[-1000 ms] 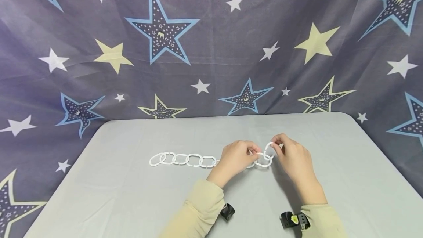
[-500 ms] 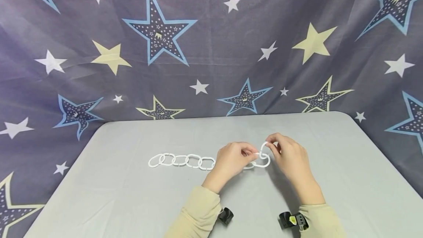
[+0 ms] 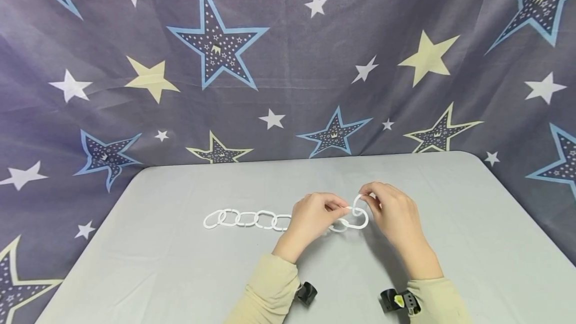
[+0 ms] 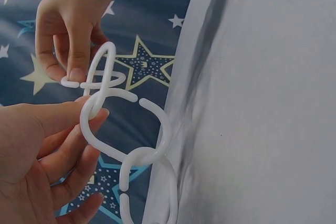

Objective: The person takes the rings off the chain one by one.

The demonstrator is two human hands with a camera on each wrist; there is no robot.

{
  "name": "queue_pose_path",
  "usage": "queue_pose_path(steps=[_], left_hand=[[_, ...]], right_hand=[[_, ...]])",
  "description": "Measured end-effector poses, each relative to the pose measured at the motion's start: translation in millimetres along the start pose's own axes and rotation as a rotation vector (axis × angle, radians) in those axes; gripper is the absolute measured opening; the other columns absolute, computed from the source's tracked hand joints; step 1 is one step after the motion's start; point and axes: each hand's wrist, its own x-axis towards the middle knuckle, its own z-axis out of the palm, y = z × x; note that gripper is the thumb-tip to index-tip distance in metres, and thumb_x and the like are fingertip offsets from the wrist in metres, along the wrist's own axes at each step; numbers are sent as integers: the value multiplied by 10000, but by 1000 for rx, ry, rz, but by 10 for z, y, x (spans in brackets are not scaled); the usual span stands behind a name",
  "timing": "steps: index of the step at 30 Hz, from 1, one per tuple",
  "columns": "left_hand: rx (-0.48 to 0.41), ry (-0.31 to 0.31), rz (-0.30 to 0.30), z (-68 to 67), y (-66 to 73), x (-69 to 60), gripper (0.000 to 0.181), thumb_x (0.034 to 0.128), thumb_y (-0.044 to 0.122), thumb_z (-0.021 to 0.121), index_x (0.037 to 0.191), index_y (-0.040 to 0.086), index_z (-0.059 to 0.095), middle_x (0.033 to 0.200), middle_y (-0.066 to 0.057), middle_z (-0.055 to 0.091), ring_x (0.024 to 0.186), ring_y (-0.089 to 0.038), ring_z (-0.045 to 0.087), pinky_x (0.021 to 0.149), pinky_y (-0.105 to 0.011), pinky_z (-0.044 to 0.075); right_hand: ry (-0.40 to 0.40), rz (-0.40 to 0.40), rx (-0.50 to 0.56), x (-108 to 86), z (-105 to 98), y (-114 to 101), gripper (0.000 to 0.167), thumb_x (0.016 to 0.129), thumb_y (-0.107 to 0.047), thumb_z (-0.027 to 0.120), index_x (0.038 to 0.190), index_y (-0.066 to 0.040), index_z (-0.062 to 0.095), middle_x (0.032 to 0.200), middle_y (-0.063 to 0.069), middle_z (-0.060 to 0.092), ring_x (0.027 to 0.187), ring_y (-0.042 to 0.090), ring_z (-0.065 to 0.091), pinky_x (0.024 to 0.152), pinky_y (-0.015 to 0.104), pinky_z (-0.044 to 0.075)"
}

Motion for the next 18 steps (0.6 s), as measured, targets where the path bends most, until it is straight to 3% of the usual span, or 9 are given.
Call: queue_pose_path(steps=[7, 18], left_hand=[[19, 2, 17, -27, 2, -12, 76, 863, 364, 763, 914, 316, 794, 764, 244, 686, 699, 126, 557, 672, -177, 410], [116, -20, 73, -51, 14, -18, 83, 864, 359, 762, 935, 325, 788, 761, 262, 680, 705, 84, 564, 660, -172, 392]], right_hand=[[-1, -23, 5, -9, 9, -10, 295, 719, 72, 812, 902, -129, 697, 879, 38, 718, 690, 161, 612, 597, 361, 470], [7, -45, -5, 6, 22, -17, 296, 716, 74, 813, 888, -136, 694, 846, 30, 710, 664, 140, 587, 579, 350, 456]])
